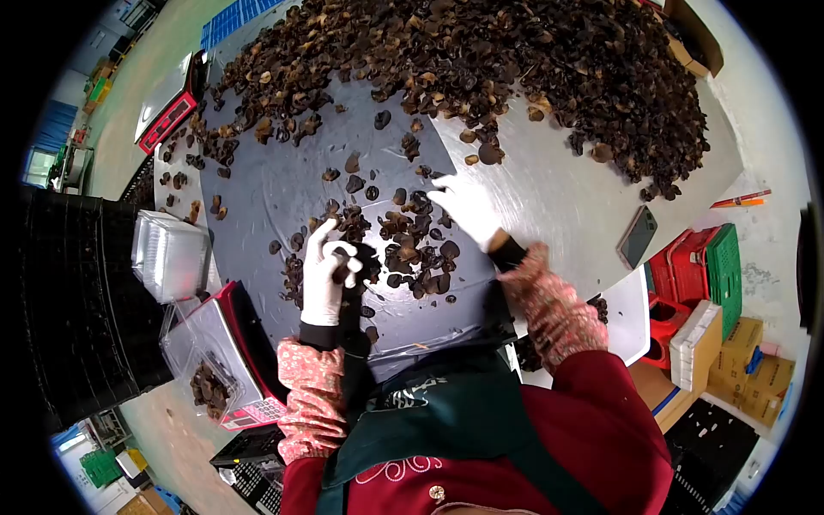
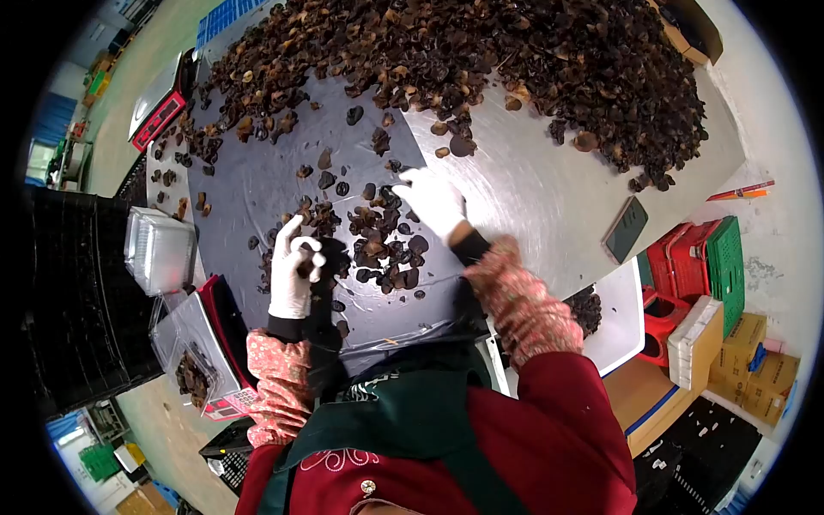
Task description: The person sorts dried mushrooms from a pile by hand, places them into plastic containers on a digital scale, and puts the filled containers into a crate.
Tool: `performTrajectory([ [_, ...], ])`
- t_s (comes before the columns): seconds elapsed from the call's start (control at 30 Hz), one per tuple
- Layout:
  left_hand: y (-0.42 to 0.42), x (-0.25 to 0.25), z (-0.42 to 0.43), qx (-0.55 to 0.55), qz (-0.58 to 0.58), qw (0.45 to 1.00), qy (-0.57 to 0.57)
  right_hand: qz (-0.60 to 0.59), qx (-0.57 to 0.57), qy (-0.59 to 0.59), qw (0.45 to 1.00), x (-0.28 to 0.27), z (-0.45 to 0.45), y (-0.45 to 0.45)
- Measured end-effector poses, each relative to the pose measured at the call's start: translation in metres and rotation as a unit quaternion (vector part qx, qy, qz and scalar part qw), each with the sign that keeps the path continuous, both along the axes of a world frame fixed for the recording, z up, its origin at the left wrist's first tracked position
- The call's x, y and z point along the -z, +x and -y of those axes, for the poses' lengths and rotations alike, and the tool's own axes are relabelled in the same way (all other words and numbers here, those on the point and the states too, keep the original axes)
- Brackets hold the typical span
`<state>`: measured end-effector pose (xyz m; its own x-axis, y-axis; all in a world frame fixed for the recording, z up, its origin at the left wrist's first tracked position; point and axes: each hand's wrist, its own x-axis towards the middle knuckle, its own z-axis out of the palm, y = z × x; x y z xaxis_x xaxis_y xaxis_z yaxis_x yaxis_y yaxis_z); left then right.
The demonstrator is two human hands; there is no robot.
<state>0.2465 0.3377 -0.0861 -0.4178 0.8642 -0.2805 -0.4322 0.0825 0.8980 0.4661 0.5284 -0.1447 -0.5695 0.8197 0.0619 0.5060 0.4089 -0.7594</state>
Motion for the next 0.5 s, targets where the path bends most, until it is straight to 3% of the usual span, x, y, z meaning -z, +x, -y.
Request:
performTrajectory([
  [0.03,0.013,0.001,-0.001,-0.015,-0.054,0.998,-0.002,0.097,0.013,0.081,0.992,0.002,0.0,-0.015],
  [0.07,0.013,0.01,0.002,0.024,-0.048,0.999,-0.011,0.194,-0.022,0.073,0.978,-0.005,0.002,-0.026],
  [0.1,0.015,0.011,0.003,0.062,-0.042,0.997,-0.019,0.175,-0.034,0.104,0.978,-0.006,0.004,-0.036],
  [0.17,0.029,0.012,0.003,0.038,0.0,0.999,-0.011,0.155,-0.039,0.07,0.985,-0.015,0.004,-0.044],
  [0.2,0.032,0.014,0.003,0.053,-0.058,0.995,-0.054,0.157,-0.041,0.071,0.984,-0.015,0.003,-0.04],
  [0.23,0.037,0.015,0.002,0.066,-0.115,0.986,-0.098,0.046,-0.032,0.01,0.998,-0.015,0.0,-0.032],
  [0.27,0.045,0.03,-0.002,0.06,-0.284,0.95,-0.116,-0.067,-0.022,-0.052,0.996,-0.015,-0.003,-0.023],
  [0.3,0.053,0.039,-0.006,0.04,-0.455,0.89,-0.006,-0.151,0.009,-0.291,0.945,-0.038,0.0,-0.011],
  [0.37,0.067,0.029,-0.008,0.089,-0.625,0.774,-0.048,-0.276,-0.01,-0.434,0.858,-0.065,0.004,0.02],
  [0.4,0.07,0.029,-0.009,0.113,-0.657,0.739,-0.094,-0.274,-0.053,-0.265,0.923,-0.064,0.01,0.032],
  [0.43,0.07,0.028,-0.008,0.113,-0.657,0.739,-0.093,-0.263,-0.093,-0.087,0.956,-0.059,0.014,0.044],
  [0.47,0.067,0.026,-0.007,0.091,-0.648,0.75,-0.096,-0.276,-0.107,-0.046,0.954,-0.045,0.013,0.056],
  [0.5,0.064,0.026,-0.005,0.069,-0.639,0.76,-0.099,-0.309,-0.081,-0.105,0.942,-0.047,0.016,0.066],
])
